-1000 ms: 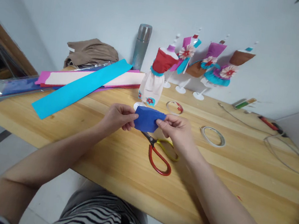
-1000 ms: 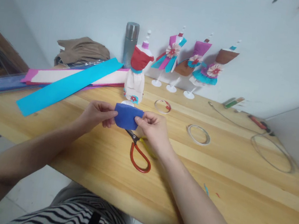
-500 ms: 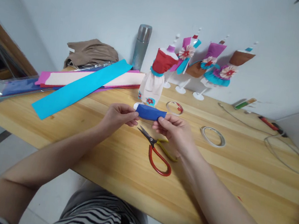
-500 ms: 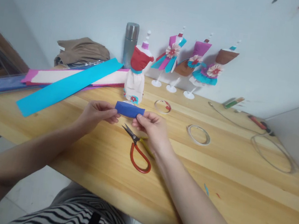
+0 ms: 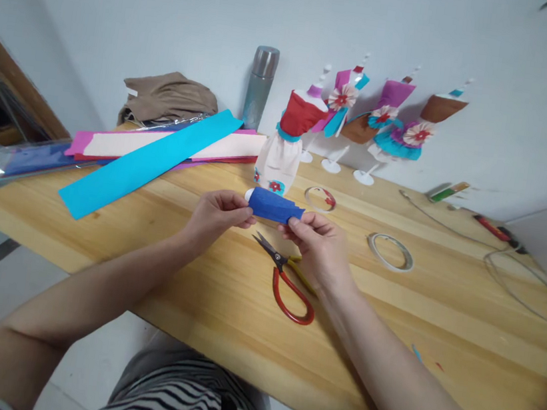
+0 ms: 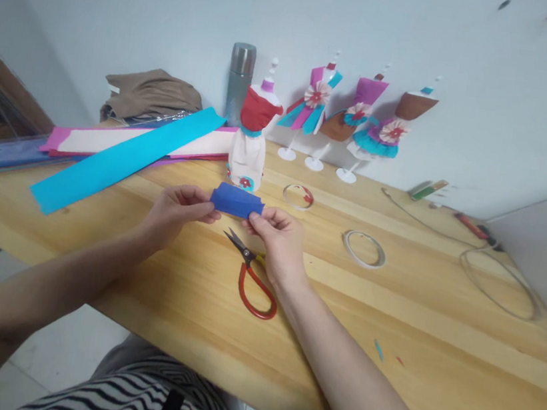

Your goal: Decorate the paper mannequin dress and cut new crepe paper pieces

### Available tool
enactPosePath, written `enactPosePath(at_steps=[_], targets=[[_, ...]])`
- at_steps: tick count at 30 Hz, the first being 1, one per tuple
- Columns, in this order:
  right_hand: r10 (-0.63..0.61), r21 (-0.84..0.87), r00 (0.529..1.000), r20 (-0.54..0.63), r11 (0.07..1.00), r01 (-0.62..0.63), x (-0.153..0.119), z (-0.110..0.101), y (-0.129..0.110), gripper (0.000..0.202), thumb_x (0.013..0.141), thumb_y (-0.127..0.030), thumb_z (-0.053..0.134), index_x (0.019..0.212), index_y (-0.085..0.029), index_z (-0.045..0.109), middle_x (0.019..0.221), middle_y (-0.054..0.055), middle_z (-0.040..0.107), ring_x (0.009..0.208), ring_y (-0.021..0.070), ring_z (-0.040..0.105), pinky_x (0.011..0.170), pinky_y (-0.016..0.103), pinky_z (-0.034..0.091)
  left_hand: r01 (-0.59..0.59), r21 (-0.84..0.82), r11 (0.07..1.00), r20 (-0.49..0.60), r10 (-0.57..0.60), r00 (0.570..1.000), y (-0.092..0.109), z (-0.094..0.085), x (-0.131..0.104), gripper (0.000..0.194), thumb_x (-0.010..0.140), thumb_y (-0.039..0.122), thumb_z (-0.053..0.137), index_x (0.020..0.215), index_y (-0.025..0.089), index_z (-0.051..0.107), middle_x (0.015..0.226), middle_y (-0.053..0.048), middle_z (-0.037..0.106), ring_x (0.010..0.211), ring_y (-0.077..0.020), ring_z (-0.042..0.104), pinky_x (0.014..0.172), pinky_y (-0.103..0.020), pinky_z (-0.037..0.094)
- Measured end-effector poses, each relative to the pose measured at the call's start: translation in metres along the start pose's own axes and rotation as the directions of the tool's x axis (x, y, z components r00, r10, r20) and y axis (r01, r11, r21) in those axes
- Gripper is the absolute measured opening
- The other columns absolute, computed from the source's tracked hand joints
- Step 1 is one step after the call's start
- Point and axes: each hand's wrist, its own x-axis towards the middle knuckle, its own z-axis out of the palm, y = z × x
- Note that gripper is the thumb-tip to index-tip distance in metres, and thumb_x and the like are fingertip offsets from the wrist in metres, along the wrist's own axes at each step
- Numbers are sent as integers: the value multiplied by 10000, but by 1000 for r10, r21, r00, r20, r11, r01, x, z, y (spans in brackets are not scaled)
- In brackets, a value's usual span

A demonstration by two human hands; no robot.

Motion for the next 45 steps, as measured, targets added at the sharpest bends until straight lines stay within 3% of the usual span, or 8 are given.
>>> enactPosePath(at_steps=[15, 20, 23, 27, 30, 34, 40, 45], targets=[[-158, -186, 984, 83, 968, 171, -5, 0, 2, 197, 650, -320, 787, 666, -227, 614, 658, -12, 653, 593, 135, 544, 635, 298, 455, 3, 57, 998, 89, -8, 996, -2, -4, 0, 293, 610, 366, 845, 725, 142, 694, 667, -21, 707, 623, -115, 643, 636, -242, 533], [-141, -162, 980, 138, 973, 163, -3, -1, 2, 239, 633, -360, 804, 793, -244, 669, 850, 7, 685, 718, 160, 576, 667, 309, 475, 14, 94, 995, 103, -23, 994, -2, -4, 0, 264, 610, 370, 826, 662, 152, 685, 666, -5, 663, 641, -108, 607, 647, -242, 535], [-158, -140, 979, 126, 975, 175, 0, -3, 4, 210, 643, -369, 808, 691, -239, 650, 979, 35, 692, 864, 189, 613, 730, 324, 492, 26, 107, 994, 105, -38, 994, -1, -3, 0, 250, 600, 350, 824, 631, 152, 674, 713, -11, 655, 665, -108, 583, 634, -238, 515], [-226, -216, 972, 56, 948, 233, 2, -7, 3, 207, 626, -331, 840, 641, -234, 658, 1087, 62, 656, 1039, 238, 594, 786, 354, 495, -94, 163, 982, 5, 95, 995, -2, -2, 0, 216, 558, 277, 825, 568, 156, 646, 918, -28, 659, 769, -110, 576, 680, -232, 479], [-282, -335, 959, 39, 900, 278, 3, -9, 1, 168, 609, -304, 851, 646, -244, 699, 944, 51, 634, 885, 211, 566, 700, 338, 461, -147, 278, 949, -60, 170, 984, -2, -3, 2, 196, 552, 252, 814, 538, 165, 639, 800, 3, 609, 660, -79, 490, 631, -227, 418], [-203, -338, 976, 72, 916, 216, 2, -10, -2, 146, 652, -334, 822, 624, -241, 712, 647, -6, 552, 629, 146, 457, 618, 318, 397, -72, 285, 956, 22, 68, 997, 0, -6, 3, 222, 584, 326, 793, 552, 164, 645, 590, 26, 518, 583, -93, 436, 560, -240, 345], [-197, -215, 979, 58, 955, 205, 0, -7, -4, 149, 632, -317, 835, 650, -235, 713, 788, 4, 657, 738, 156, 575, 705, 319, 461, -75, 208, 975, 70, 61, 996, 10, -5, -1, 249, 583, 323, 794, 521, 157, 619, 588, 30, 494, 594, -86, 417, 557, -233, 329], [-73, -179, 995, 74, 980, 85, -1, -5, -9, 192, 590, -348, 847, 615, -233, 695, 618, -24, 633, 578, 120, 514, 585, 284, 431, -83, 198, 977, 75, 69, 995, 15, -3, -2, 239, 577, 318, 789, 521, 161, 617, 577, 36, 487, 569, -74, 394, 532, -225, 316]])
